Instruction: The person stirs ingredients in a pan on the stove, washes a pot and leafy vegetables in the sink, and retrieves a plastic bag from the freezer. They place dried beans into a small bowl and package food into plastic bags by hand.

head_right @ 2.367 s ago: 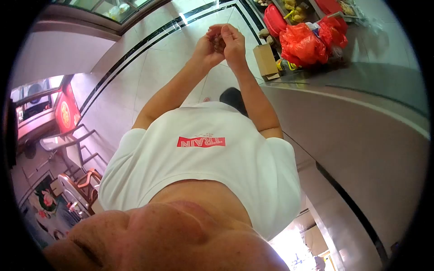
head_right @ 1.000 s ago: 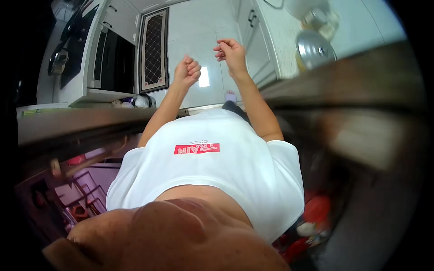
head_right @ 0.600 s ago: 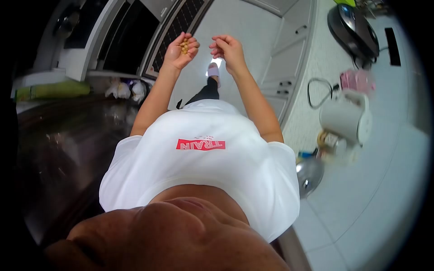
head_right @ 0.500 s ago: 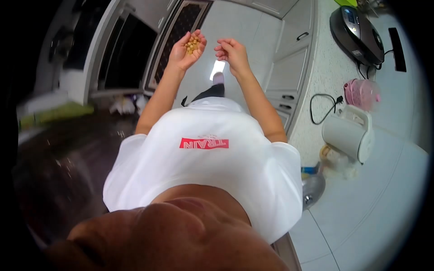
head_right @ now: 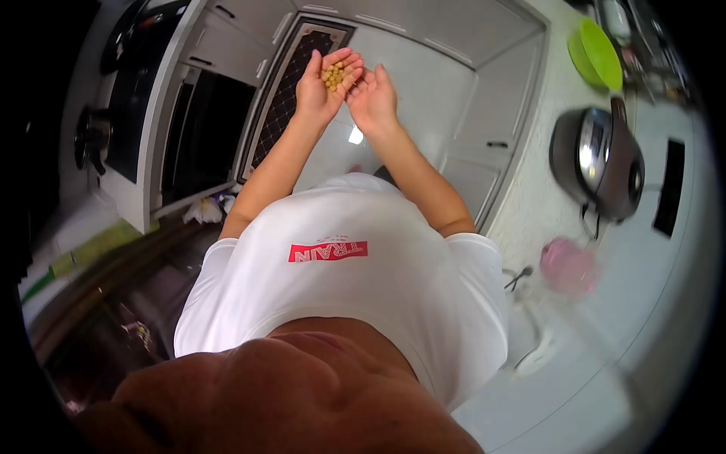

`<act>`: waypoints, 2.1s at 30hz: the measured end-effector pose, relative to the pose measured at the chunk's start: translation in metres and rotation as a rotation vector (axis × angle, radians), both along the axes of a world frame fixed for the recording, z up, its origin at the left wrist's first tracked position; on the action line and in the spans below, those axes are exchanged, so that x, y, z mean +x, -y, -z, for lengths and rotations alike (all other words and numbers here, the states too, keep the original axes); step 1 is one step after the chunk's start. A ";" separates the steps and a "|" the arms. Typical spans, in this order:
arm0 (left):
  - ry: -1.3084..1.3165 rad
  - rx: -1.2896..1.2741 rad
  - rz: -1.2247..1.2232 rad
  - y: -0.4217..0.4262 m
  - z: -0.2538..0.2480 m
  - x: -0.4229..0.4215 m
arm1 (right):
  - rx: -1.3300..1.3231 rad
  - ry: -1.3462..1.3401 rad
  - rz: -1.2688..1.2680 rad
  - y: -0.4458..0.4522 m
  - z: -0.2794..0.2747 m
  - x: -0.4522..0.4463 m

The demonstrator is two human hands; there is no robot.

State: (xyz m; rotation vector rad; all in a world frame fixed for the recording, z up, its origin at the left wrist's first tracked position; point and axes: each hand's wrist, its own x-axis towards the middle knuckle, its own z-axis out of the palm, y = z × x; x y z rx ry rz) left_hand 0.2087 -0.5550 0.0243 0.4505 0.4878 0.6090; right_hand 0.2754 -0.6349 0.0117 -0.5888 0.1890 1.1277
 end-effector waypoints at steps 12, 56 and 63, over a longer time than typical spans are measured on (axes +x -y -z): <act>-0.258 0.618 -0.575 -0.036 -0.009 0.076 | 0.128 -0.134 -0.289 -0.095 0.005 0.070; -0.098 1.032 0.671 0.044 0.041 0.099 | -0.068 -0.081 0.808 0.178 0.078 0.097; -0.162 0.928 0.639 0.029 0.046 0.090 | -0.077 -0.028 0.831 0.174 0.074 0.097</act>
